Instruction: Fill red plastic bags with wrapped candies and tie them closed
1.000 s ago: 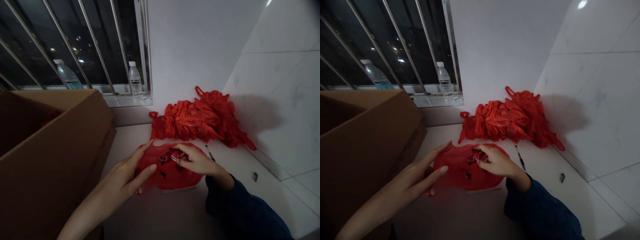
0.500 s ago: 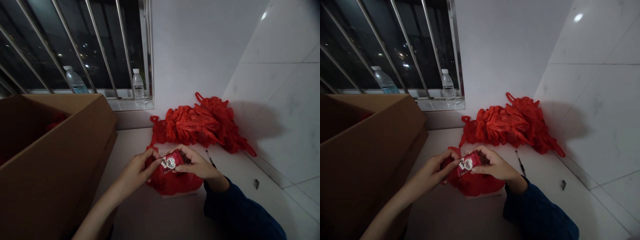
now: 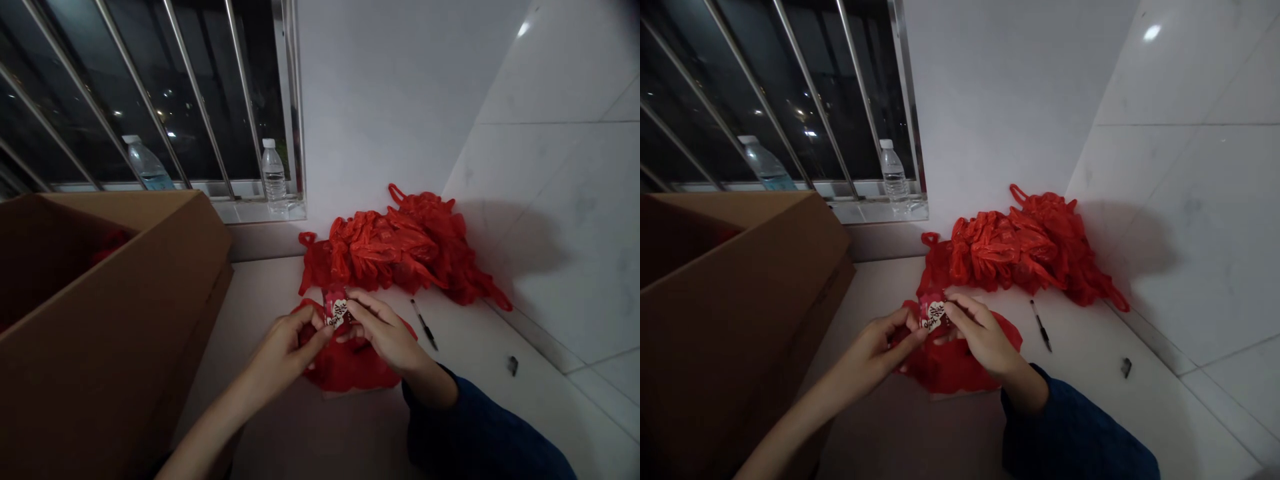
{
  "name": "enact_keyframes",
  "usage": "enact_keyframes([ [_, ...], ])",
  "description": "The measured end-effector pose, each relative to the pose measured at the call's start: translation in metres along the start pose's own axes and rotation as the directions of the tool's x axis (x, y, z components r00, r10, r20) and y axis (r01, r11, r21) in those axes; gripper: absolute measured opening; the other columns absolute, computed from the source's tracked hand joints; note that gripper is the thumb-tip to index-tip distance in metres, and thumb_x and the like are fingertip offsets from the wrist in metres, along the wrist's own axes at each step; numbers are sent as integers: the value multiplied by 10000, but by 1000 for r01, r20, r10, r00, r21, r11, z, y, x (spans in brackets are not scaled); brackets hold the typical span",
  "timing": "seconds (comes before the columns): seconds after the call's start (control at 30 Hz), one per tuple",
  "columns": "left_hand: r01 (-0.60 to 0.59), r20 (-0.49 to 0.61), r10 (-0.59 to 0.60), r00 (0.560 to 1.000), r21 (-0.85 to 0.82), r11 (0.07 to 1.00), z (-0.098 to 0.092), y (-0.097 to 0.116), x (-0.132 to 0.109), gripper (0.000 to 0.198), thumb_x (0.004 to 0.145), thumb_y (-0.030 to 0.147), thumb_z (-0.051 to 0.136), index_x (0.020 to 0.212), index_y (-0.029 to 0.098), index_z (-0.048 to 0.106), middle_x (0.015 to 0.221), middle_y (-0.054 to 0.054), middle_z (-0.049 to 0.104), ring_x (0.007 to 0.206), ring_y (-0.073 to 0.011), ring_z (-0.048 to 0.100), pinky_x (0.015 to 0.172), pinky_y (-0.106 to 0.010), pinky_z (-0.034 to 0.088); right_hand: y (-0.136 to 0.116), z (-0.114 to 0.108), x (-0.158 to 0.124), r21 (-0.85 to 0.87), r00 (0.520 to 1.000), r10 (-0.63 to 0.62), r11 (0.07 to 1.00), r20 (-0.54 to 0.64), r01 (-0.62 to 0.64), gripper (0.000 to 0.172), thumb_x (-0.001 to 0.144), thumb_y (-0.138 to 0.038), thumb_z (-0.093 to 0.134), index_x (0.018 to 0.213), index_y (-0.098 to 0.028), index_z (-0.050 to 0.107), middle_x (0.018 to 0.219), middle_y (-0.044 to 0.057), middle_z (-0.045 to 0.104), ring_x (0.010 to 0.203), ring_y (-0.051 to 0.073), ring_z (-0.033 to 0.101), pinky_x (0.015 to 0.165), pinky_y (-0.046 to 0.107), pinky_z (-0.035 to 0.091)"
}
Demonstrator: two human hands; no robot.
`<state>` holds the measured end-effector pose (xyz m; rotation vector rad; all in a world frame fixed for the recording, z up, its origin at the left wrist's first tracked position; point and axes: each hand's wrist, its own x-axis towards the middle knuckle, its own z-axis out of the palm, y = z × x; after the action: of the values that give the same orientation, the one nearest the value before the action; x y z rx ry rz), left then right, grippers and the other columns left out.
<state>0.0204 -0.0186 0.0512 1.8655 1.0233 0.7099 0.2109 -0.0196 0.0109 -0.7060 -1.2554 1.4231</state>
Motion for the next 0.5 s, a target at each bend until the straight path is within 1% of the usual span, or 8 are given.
enact_keyframes([
  [0.07, 0, 43, -1, 999, 15, 1000, 0, 0, 0, 307, 921, 454, 524, 803, 170, 524, 645, 33, 546, 504, -93, 525, 485, -192, 381, -7, -1, 0, -222, 998, -63, 973, -3, 60, 230, 959, -395, 534, 1016, -225, 678, 911, 15, 658, 821, 146, 625, 736, 283, 547],
  [0.1, -4, 35, 4, 999, 16, 1000, -1, 0, 0, 308, 922, 456, 524, 807, 170, 527, 667, 29, 550, 521, -95, 531, 492, -193, 386, -10, -2, -1, -326, 996, -89, 941, 4, 86, 227, 961, -380, 532, 984, -220, 690, 892, 13, 664, 837, 150, 622, 783, 292, 532],
  [0.13, -10, 19, 10, 1000, 14, 1000, -2, 0, 0, 311, 924, 459, 520, 809, 170, 526, 678, 27, 549, 534, -97, 529, 499, -194, 390, -13, -3, -1, -406, 994, -109, 908, 13, 104, 220, 960, -365, 535, 965, -218, 698, 887, 13, 673, 863, 155, 621, 824, 302, 516],
  [0.2, -23, -1, 23, 1000, 3, 1000, -6, 0, 1, 320, 924, 464, 520, 797, 170, 518, 662, 30, 533, 544, -97, 508, 508, -195, 396, -18, -5, -2, -487, 992, -124, 865, 29, 122, 205, 953, -350, 545, 959, -221, 705, 905, 16, 690, 910, 170, 624, 867, 319, 499],
  [0.3, -40, 9, 40, 999, -33, 999, -8, -2, 3, 329, 924, 458, 521, 768, 169, 500, 633, 38, 506, 537, -91, 478, 512, -195, 399, -21, -5, -4, -480, 993, -120, 872, -8, 101, 210, 950, -361, 544, 1014, -232, 698, 946, 23, 693, 900, 169, 639, 823, 314, 527],
  [0.37, -48, -30, 47, 998, -54, 997, -8, -3, 5, 329, 923, 453, 524, 756, 171, 482, 625, 42, 493, 538, -87, 462, 514, -190, 391, -21, -4, -6, -401, 994, -97, 913, -43, 72, 238, 948, -372, 545, 1118, -249, 659, 991, 26, 677, 849, 151, 646, 748, 292, 557],
  [0.43, -58, -88, 51, 995, -75, 995, -5, -4, 5, 333, 917, 454, 530, 748, 177, 458, 618, 47, 482, 537, -83, 444, 504, -183, 374, -21, -2, -8, -294, 999, -42, 955, -27, 32, 334, 918, -357, 599, 1241, -276, 578, 1024, 21, 660, 802, 132, 654, 696, 272, 575],
  [0.5, -55, -109, 42, 993, -115, 992, -3, -4, 5, 336, 912, 459, 531, 746, 183, 439, 606, 52, 477, 523, -81, 436, 490, -180, 366, -20, 1, -9, -219, 1000, -1, 976, 11, 3, 411, 872, -317, 666, 1262, -271, 543, 993, 10, 661, 769, 118, 664, 693, 261, 583],
])
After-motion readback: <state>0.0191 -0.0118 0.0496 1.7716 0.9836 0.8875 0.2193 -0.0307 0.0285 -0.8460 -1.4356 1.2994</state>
